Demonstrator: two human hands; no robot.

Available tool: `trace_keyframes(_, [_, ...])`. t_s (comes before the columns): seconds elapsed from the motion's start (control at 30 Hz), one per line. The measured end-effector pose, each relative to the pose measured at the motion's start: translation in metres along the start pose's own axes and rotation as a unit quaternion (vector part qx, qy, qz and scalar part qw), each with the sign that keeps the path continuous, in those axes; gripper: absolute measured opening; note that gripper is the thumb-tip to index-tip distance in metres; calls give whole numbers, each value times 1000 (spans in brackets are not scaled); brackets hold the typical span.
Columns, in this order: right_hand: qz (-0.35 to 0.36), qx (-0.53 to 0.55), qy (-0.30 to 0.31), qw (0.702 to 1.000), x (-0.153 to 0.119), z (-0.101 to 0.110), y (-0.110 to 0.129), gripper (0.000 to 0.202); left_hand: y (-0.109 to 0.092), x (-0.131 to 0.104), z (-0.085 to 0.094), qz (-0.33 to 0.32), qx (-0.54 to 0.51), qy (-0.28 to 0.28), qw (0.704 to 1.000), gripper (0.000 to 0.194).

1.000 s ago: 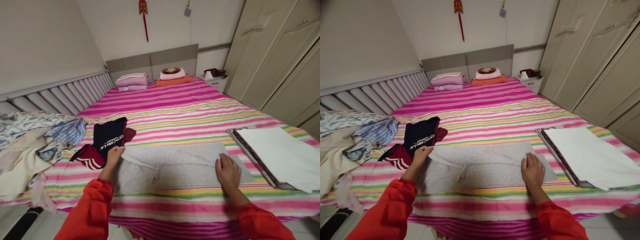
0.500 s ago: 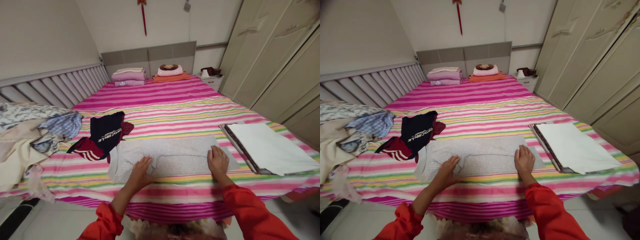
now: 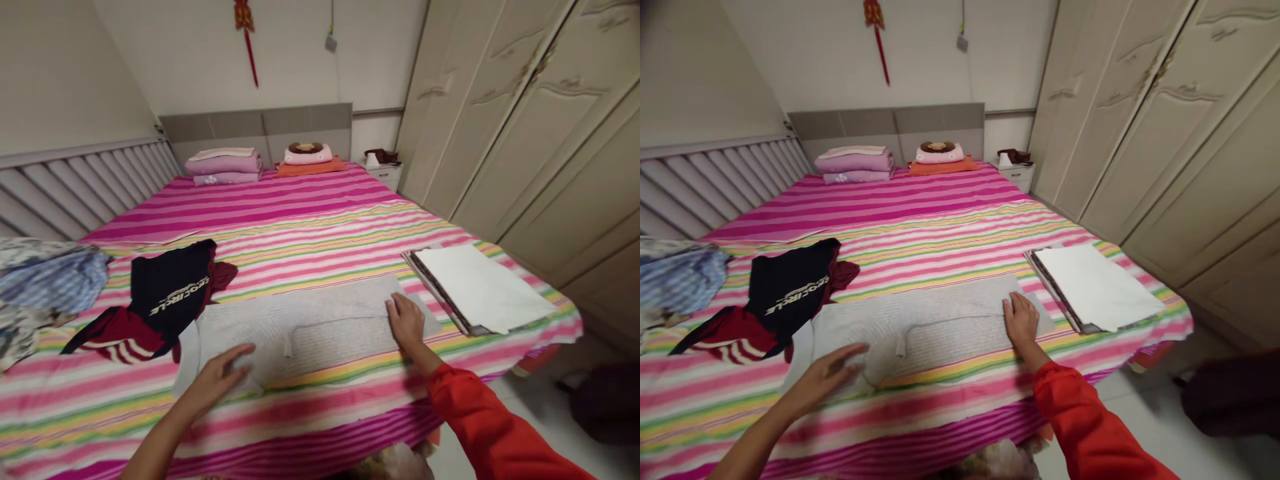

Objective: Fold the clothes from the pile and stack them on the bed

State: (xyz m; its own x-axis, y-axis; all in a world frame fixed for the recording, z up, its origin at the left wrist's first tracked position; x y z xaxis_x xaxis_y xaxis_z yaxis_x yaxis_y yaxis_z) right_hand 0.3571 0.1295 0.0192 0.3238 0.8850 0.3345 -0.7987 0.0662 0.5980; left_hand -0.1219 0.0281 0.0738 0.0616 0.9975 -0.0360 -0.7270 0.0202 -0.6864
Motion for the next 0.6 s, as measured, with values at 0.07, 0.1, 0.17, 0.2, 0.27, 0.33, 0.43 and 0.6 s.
trace_keyframes(0.07, [-40,26,22,999,16,8,-3,42,9,18,15,51,-48,-87,994,49])
trace_keyframes(0.1, [-54,30,25,998,26,11,-5,40,15,28,23,76,-47,-136,987,48])
trace_keyframes(0.17, [-72,23,23,997,47,17,-7,35,27,48,36,117,-8,-213,970,40])
trace_keyframes(0.2, [-80,20,25,996,57,18,-9,31,33,57,40,127,17,-234,964,37])
trace_keyframes(0.27, [-96,17,36,995,75,16,-10,21,43,74,42,127,52,-245,960,33])
trace_keyframes(0.33, [-113,21,52,992,87,10,-11,15,49,87,39,110,69,-231,964,33])
trace_keyframes(0.43, [-141,33,68,987,98,-1,-13,15,49,96,32,82,91,-219,968,32])
trace_keyframes(0.6, [-153,85,74,982,110,-5,-17,16,46,81,32,72,155,-306,937,36])
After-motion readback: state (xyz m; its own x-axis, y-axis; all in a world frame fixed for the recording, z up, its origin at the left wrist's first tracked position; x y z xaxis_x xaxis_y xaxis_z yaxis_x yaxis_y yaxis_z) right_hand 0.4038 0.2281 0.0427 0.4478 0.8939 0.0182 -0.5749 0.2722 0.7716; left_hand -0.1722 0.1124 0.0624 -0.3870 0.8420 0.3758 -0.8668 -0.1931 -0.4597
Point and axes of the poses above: each hand's wrist, its own x-axis towards the middle knuckle, its own z-axis out of the back of the hand, y = z × x, the point moved 2 cm from there along x, towards the middle knuckle, and after that the axes turned 1 degree about x, right-handed, at the moved point
